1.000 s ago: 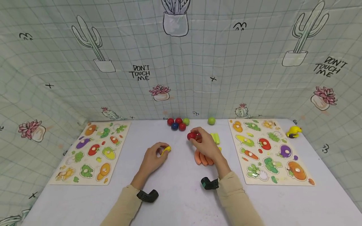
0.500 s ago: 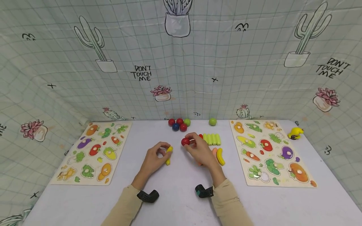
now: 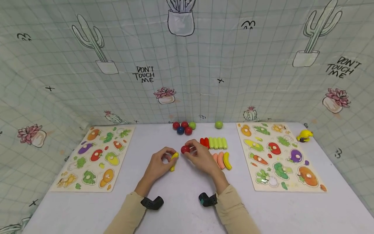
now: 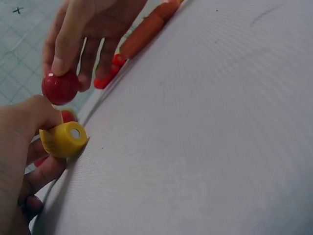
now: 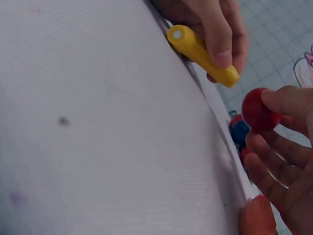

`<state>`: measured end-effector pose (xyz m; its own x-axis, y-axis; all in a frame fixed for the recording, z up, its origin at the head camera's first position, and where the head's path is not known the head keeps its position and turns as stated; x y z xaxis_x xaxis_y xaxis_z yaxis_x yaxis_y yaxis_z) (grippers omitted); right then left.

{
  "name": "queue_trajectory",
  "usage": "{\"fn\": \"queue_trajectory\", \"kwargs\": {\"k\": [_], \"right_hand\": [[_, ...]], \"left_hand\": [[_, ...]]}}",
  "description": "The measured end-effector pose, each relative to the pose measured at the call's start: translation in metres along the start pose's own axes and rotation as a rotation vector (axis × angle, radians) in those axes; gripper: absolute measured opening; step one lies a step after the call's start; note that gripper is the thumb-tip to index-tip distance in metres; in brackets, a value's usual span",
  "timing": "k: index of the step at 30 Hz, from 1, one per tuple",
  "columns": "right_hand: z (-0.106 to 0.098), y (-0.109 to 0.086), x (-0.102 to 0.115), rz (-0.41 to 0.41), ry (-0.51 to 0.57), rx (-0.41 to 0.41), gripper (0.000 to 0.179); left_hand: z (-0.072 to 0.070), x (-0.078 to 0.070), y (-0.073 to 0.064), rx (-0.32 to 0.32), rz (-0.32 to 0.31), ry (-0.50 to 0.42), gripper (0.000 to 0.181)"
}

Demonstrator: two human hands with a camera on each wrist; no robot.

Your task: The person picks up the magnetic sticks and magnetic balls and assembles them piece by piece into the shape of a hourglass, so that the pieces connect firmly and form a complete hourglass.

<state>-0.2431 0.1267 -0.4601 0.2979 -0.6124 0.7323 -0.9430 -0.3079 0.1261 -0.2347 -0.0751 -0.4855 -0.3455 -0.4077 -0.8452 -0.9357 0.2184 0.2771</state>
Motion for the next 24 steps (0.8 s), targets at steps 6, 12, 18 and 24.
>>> {"fn": "queue_trajectory", "kwargs": {"k": [6,12,18,24], "right_hand": [[0.0023,0.0000,-0.0010,-0.008,-0.023,0.007,0.031],[0.0026,-0.0007,-0.0009,-0.004,-0.028,-0.003,0.031],[0.0027,-0.0008,0.0002,-0.020,-0.042,-0.002,0.030],[0.0068,-0.0009,0.0033,-0.012,-0.035,0.013,0.030]], "left_hand": [[0.0007,0.0016,0.0000,0.011,-0.006,-0.011,0.018],[0.0009,0.0007,-0.0008,0.029,-0.032,-0.014,0.016],[0.0007,-0.0025,-0.0010,0.036,-0.033,-0.019,0.017],[0.0003,-0.0011,-0.0009,0.032,-0.021,-0.018,0.017]]}}
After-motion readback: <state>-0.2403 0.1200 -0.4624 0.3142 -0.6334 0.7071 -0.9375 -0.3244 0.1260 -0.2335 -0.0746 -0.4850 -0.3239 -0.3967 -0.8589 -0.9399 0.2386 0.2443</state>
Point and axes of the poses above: each hand's wrist, its own y-axis towards the middle knuckle, its own z-axis out of the palm, x = y × z, the point moved 1 cm from there along y, towards the middle knuckle, and after that the axes turned 9 degrees about -y, right-handed, at the moved point
